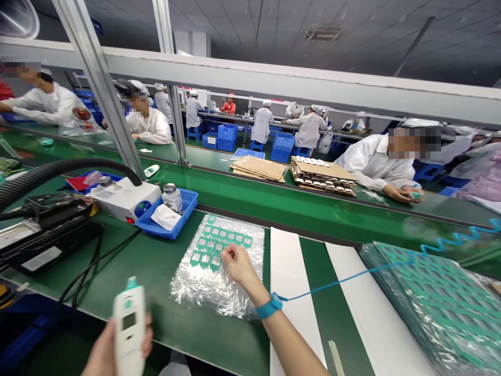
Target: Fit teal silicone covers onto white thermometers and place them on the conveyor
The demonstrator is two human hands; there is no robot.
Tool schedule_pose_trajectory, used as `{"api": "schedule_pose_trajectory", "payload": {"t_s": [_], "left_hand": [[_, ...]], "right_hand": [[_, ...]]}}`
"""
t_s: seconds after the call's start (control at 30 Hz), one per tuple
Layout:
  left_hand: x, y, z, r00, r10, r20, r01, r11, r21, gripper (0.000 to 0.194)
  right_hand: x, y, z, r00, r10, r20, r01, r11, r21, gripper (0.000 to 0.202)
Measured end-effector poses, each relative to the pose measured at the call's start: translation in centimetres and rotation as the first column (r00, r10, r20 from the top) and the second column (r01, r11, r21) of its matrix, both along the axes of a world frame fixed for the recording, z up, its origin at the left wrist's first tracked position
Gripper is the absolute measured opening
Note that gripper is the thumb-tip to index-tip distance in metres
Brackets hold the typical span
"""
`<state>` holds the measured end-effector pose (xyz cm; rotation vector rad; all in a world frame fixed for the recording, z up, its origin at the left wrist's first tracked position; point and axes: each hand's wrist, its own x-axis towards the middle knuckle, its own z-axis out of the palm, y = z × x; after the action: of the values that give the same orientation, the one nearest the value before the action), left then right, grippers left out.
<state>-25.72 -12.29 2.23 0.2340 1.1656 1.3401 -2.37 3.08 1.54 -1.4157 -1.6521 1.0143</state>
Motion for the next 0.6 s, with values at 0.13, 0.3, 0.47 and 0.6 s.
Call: {"api": "schedule_pose_trajectory", "payload": {"t_s": [0.13, 0.3, 0.47, 0.6], "left_hand": [[7.3, 1.3, 1.3, 0.964, -0.230, 0.129, 0.221, 0.972, 0.080, 0.050], [11.8, 2.5, 1.4, 0.931, -0.339, 0.137, 0.331, 0.941, 0.074, 0.047], [14.1, 2.6, 0.4, 0.911, -0.405, 0.076, 0.402, 0.914, 0.053, 0.046], [15.2, 2.6, 0.5, 0.899, -0.437, 0.026, 0.434, 0.898, 0.067, 0.048]], "right_hand": [[1.6, -3.0, 2.6, 0.975, 0.073, -0.210, -0.085, 0.995, -0.051, 0.030], [4.0, -7.3, 4.9, 0.943, 0.064, -0.327, -0.100, 0.990, -0.096, 0.037], [5.2, -9.2, 4.7, 0.936, 0.039, -0.349, -0.093, 0.986, -0.138, 0.036], [5.4, -9.8, 4.6, 0.919, 0.052, -0.391, -0.119, 0.982, -0.149, 0.031]]}}
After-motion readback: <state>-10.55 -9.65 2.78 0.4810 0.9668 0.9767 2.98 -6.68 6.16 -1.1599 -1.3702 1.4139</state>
